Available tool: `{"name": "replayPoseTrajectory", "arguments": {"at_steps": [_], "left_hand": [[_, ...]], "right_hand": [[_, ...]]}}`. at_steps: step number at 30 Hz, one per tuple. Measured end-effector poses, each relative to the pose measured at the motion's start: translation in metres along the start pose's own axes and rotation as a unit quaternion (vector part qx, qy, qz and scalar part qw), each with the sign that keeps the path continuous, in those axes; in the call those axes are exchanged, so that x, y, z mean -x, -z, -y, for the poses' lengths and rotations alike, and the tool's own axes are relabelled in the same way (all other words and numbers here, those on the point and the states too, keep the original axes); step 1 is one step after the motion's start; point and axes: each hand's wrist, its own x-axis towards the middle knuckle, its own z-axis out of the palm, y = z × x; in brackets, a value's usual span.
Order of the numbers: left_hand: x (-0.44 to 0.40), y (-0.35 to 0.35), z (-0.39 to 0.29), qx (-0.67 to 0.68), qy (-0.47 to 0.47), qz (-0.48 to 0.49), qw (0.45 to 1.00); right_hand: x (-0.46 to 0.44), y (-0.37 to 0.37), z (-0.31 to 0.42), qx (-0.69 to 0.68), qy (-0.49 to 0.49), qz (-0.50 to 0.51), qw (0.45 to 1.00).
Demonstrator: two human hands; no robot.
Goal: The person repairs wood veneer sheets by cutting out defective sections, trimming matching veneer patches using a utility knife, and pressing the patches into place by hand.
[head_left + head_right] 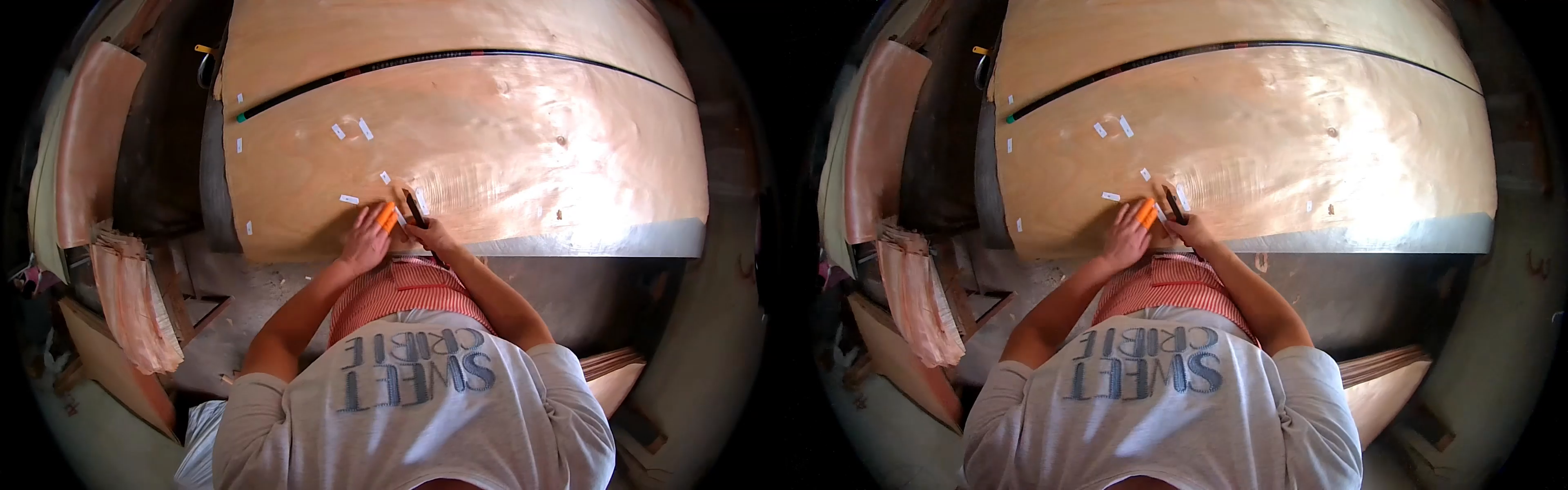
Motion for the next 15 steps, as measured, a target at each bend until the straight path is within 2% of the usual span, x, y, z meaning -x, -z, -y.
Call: {"name": "replayPoseTrajectory", "arguments": {"at_steps": [2,3,6,7,9,10,11,12,13,15], "left_hand": [[0.011,-0.019,-0.003,-0.024,-0.002,0.026,0.999],[0.012,-0.018,-0.006,-0.030,0.014,0.056,0.998],[0.008,-0.014,-0.014,-0.055,0.042,0.128,0.989],[0.007,-0.013,-0.016,-0.067,0.050,0.148,0.985],[0.011,-0.022,-0.015,-0.059,0.044,0.110,0.991],[0.011,-0.025,-0.013,-0.058,0.041,0.090,0.993],[0.009,-0.015,-0.017,-0.116,0.039,0.163,0.979],[0.017,-0.036,-0.009,-0.202,0.013,0.085,0.976],[0.023,-0.043,0.002,-0.193,-0.016,0.061,0.979],[0.026,-0.034,0.013,-0.134,-0.049,0.010,0.990]], "right_hand": [[0.008,-0.010,0.003,0.027,0.033,-0.038,0.998],[-0.013,-0.004,-0.026,0.047,0.065,-0.027,0.996],[-0.026,-0.004,-0.047,0.107,0.102,-0.061,0.987],[-0.027,0.000,-0.036,0.188,0.083,-0.039,0.978],[-0.025,0.021,-0.003,0.346,0.046,0.006,0.937],[-0.013,0.034,0.017,0.324,0.079,0.077,0.940],[-0.012,0.049,0.010,0.288,0.109,0.085,0.947],[-0.009,0.066,0.009,0.306,0.068,0.110,0.943],[0.007,0.072,0.011,0.229,0.075,0.091,0.966],[0.051,0.075,0.043,0.245,-0.034,0.035,0.968]]}}
